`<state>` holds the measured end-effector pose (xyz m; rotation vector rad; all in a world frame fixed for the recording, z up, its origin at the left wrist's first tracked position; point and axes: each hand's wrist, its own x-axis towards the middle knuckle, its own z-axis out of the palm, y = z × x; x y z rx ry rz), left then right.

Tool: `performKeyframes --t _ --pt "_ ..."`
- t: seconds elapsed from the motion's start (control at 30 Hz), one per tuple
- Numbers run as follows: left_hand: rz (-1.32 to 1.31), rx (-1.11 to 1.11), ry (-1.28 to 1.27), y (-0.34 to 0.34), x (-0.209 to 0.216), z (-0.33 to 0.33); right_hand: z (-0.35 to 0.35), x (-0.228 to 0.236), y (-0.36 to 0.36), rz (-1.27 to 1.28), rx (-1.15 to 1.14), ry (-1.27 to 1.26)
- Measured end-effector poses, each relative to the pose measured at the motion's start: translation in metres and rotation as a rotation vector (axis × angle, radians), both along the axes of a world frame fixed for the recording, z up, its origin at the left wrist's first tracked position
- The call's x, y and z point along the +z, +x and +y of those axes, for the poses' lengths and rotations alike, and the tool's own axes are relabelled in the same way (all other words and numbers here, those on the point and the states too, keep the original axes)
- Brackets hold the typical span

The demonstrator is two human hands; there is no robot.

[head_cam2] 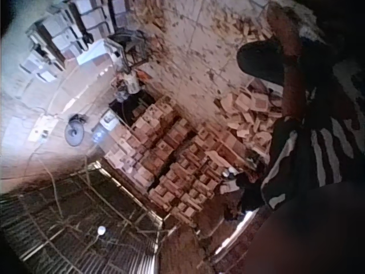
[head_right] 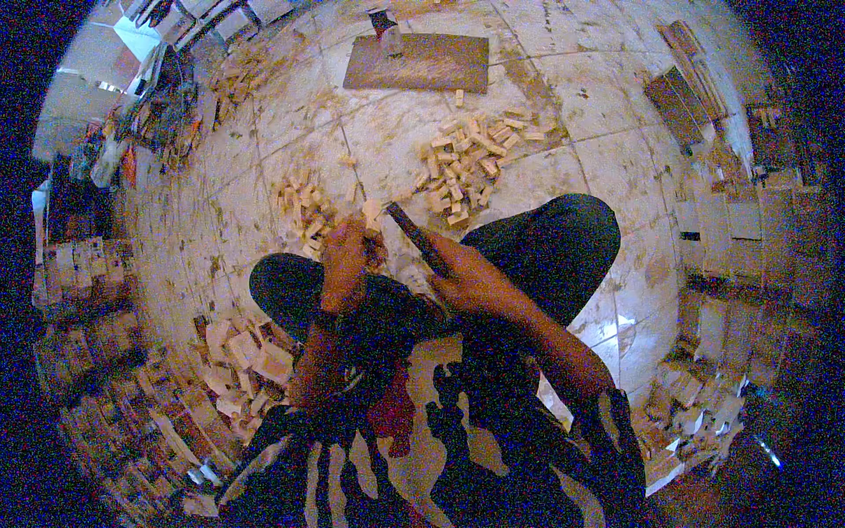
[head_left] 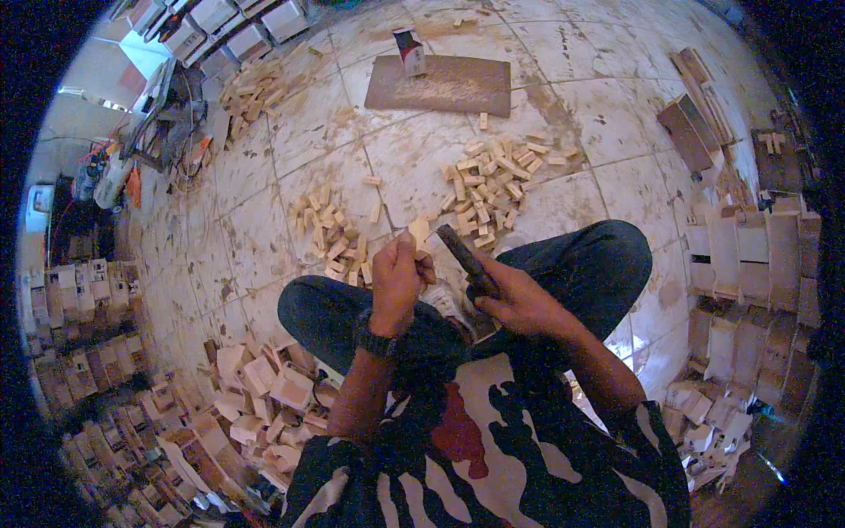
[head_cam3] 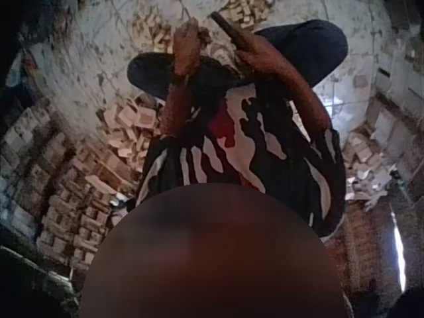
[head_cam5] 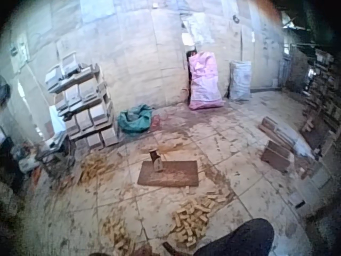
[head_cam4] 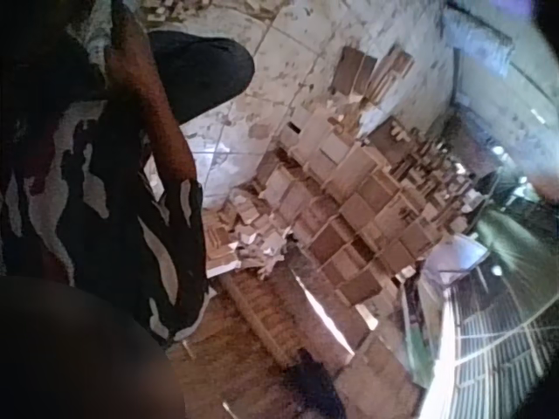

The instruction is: The person sits on the floor and uses pliers to trim small wooden blocks one at a time, placing trimmed pieces into a pile on the floor. The person repeatedly picks up blocks, trims edges, and sets them down.

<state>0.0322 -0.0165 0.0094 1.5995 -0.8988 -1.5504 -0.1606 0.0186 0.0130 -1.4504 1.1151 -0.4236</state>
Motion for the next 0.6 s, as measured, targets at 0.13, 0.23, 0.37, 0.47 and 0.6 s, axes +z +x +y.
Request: performKeyframes --t 0.13,0.23,0.37,0.47,0.6 --pt "-0.046 0.048 0.005 0.000 0.001 -0.002 0.004 0.002 0.000 0.029 -0.008 0.026" --pt "-0.083 -0.023 0.012 0.002 0.001 -0.003 0.003 0.005 0.002 0.007 -0.019 0.056" --pt "-0.144 -0.025 -0.029 0.003 -0.002 -0.002 0.004 0.007 0.004 -0.036 -0.055 0.044" --pt "-0.452 -0.028 -0.254 -0.002 -0.004 0.001 0.007 0.007 0.009 0.113 -0.115 -0.072" --pt "-0.582 -0.019 -0.310 -0.008 -0.005 0.005 0.012 0.004 0.021 0.293 -0.172 -0.169"
